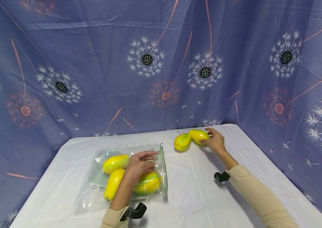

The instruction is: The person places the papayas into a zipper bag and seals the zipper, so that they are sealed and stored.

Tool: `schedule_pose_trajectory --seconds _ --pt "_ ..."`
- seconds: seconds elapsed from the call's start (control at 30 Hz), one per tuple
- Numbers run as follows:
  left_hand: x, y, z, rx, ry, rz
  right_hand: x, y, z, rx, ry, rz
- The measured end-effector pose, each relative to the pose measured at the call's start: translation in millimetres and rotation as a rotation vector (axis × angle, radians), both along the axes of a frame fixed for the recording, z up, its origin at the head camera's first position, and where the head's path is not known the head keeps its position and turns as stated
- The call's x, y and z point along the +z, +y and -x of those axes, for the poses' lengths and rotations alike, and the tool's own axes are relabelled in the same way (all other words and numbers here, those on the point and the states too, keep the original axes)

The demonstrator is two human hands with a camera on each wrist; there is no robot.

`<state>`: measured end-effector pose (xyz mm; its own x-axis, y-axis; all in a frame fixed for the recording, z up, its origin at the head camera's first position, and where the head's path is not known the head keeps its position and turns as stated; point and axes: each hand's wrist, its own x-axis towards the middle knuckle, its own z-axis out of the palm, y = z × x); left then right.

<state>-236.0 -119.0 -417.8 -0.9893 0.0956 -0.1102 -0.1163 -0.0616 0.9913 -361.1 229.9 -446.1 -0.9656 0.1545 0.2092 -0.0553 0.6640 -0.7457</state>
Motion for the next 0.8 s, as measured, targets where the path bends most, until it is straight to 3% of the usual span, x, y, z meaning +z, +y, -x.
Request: schedule_pose_trajectory --seconds 0.47,0.8 --pt "-0.3 0.6 -0.5 -0.002 0.005 -0.006 -2.9 0.4 -4.3 -0.032 0.015 0.017" --pt "-1.0 0.3 0.2 -0.007 0.008 -0.018 3.2 4.2 -9.4 -0.015 0.042 0.024"
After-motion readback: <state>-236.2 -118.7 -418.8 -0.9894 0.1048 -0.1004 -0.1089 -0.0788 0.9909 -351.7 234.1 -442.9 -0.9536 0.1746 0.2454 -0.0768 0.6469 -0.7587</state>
